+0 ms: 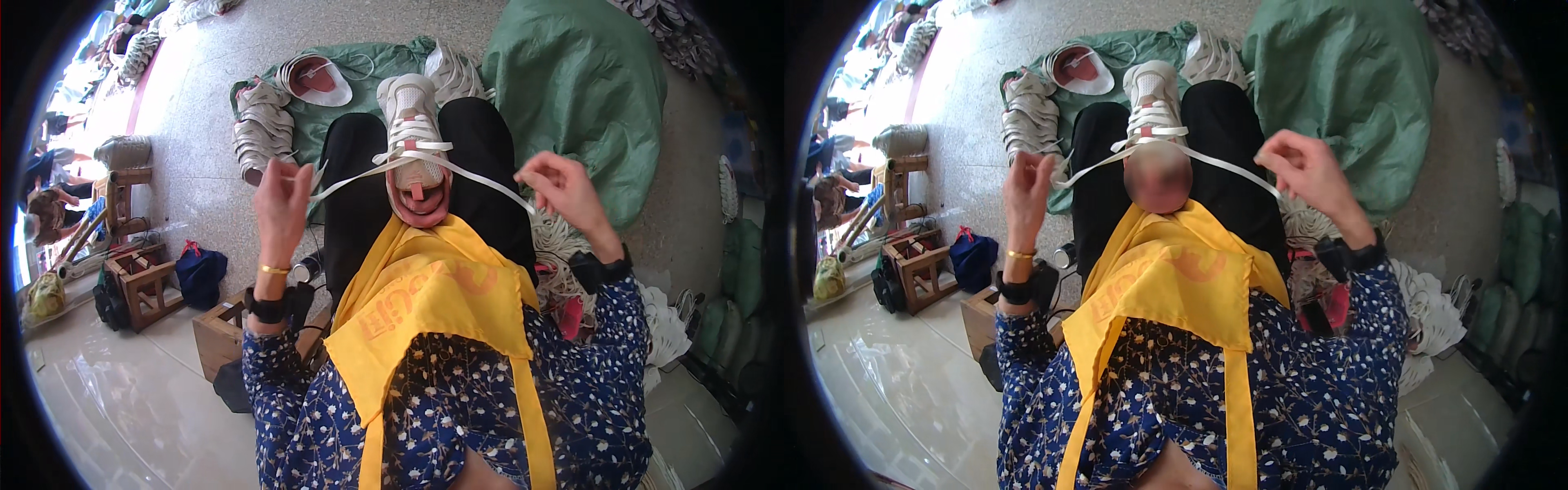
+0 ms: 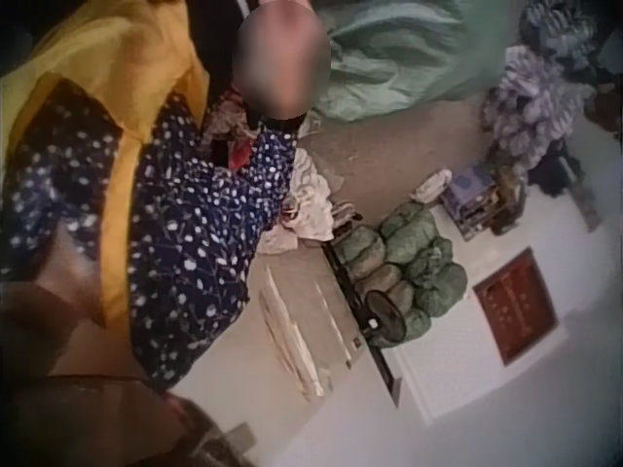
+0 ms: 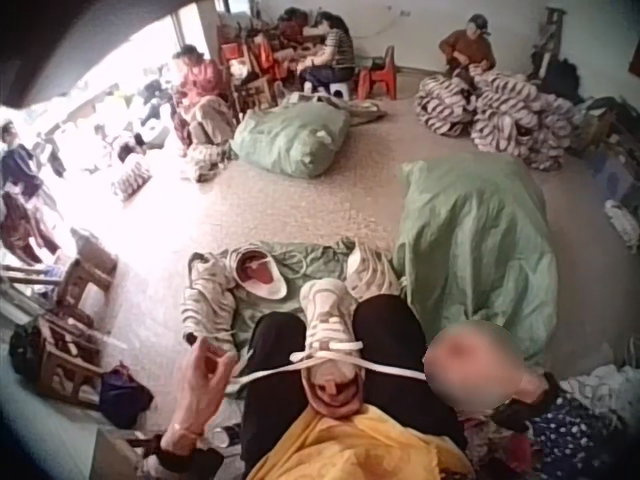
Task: The person sits on the floor and threads white shoelaces through the eyelets of a white sneaker. They pull the laces tight and tie a knot to secure them. The person then picks up a second shoe and begins the same lacing process.
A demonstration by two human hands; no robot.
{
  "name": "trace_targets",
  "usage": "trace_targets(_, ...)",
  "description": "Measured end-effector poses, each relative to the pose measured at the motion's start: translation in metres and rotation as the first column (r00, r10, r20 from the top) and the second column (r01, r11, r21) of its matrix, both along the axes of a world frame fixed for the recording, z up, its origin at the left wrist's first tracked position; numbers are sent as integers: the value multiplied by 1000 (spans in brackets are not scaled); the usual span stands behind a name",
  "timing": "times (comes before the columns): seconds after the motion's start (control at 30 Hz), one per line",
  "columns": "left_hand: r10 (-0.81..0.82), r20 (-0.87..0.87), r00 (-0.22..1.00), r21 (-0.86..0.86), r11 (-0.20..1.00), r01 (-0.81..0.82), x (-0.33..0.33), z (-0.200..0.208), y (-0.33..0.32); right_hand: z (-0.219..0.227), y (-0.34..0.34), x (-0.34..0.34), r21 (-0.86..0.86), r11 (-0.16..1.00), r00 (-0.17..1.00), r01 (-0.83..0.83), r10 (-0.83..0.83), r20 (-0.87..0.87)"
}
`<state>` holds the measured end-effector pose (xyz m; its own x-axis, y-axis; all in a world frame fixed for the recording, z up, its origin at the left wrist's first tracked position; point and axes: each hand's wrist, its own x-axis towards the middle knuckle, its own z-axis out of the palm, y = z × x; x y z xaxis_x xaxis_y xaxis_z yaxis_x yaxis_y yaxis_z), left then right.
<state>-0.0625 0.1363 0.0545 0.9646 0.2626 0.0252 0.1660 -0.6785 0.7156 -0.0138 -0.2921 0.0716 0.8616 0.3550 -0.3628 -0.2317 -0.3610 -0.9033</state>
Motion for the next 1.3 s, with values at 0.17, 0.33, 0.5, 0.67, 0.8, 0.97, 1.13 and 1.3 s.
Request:
trace_targets(0.17, -334, 220, 916, 185, 937, 297, 23, 15, -59, -14, 67, 20, -101, 995, 890, -16, 60, 453)
trace_targets(0.33, -477, 210, 853, 218, 874, 435, 40, -10, -71, -23, 101, 36, -132, 987, 812, -89, 149, 564)
trace_targets(0.5, -406, 61, 912, -345, 848, 401, 44, -15, -69, -25, 107, 36, -121, 991, 819, -61, 119, 561)
trace_targets(0.67, -487, 60, 871, -292, 826, 482, 51, -18, -64, -14, 103, 26, -141, 989, 865, -52, 115, 488)
trace_targets(0.8, -472, 243, 848, 93, 881, 464, 56, -14, -72, -10, 95, 15, -130, 991, 932, -44, 87, 352)
trace_targets(0.97, -394, 297, 870, 136, 919, 370, 56, -24, -72, 0, 89, 15, -118, 987, 982, -112, 128, 138)
trace_targets(1.13, -519, -39, 854, -442, 775, 451, 59, -14, -59, 4, 89, 18, -120, 978, 980, -169, 181, 89)
trace_targets(1.3, -555, -39, 831, -526, 718, 455, 66, -9, -57, -1, 92, 19, -51, 986, 987, -158, 157, -19)
